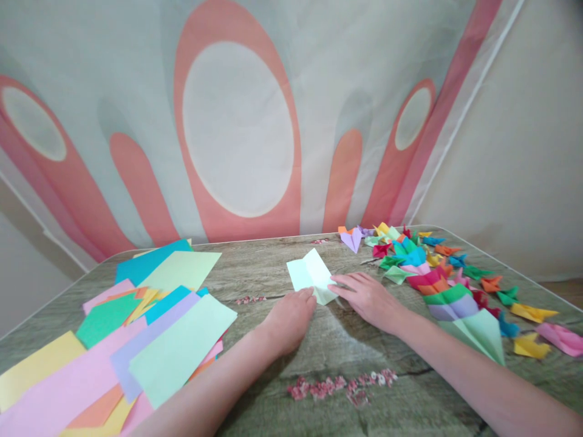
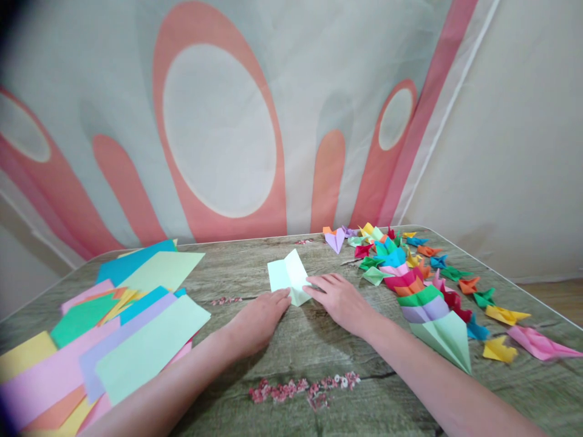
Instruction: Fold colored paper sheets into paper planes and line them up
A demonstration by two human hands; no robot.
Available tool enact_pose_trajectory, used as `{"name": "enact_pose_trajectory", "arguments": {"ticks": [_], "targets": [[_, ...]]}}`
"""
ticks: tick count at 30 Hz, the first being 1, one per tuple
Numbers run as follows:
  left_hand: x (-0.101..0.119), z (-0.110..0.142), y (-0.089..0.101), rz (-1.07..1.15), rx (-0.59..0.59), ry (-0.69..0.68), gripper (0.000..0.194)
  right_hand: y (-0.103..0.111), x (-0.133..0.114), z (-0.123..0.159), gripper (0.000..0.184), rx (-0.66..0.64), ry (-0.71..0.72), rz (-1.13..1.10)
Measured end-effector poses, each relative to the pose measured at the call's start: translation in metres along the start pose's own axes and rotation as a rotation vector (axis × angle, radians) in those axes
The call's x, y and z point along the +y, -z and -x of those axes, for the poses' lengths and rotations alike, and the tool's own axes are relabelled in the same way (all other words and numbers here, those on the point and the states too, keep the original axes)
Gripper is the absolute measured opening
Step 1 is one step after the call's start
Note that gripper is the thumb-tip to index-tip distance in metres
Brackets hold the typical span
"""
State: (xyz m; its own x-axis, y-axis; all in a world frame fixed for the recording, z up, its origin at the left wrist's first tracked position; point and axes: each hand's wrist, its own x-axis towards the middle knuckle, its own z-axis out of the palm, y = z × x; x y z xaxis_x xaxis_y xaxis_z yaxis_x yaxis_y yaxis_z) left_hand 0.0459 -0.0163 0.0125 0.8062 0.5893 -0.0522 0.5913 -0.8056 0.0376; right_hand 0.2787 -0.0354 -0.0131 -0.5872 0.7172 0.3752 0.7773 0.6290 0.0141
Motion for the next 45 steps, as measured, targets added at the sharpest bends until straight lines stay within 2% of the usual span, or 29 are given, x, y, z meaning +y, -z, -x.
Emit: {"name": "enact_pose_trajectory", "arguments": {"ticks": [8,18,21,26,36,41,45], "targets": [[-0.01,-0.001,-0.003,0.044,0.081,-0.041,0.032,-0.013,0.004,0.0,0.022,0.087,0.04,0.022],[-0.012,-0.007,-0.013,0.151,0.241,0.044,0.024,-0.008,-0.011,-0.004,0.02,0.022,0.069,-0.168],[-0.012,-0.009,-0.018,0.208,0.287,0.08,0.019,-0.008,-0.012,-0.006,0.019,0.006,0.029,-0.294],[-0.014,-0.011,-0.025,0.29,0.346,0.14,0.014,-0.012,-0.006,-0.007,0.017,0.042,-0.115,-0.461],[-0.017,-0.012,-0.027,0.362,0.37,0.16,0.018,-0.023,-0.004,-0.015,0.018,0.092,-0.377,-0.55],[-0.019,-0.012,-0.029,0.371,0.389,0.141,0.021,-0.028,-0.004,-0.014,0.015,0.11,-0.408,-0.55],[-0.022,-0.011,-0.025,0.331,0.366,0.066,0.024,-0.032,-0.001,-0.013,0.014,0.121,-0.4,-0.538]]}}
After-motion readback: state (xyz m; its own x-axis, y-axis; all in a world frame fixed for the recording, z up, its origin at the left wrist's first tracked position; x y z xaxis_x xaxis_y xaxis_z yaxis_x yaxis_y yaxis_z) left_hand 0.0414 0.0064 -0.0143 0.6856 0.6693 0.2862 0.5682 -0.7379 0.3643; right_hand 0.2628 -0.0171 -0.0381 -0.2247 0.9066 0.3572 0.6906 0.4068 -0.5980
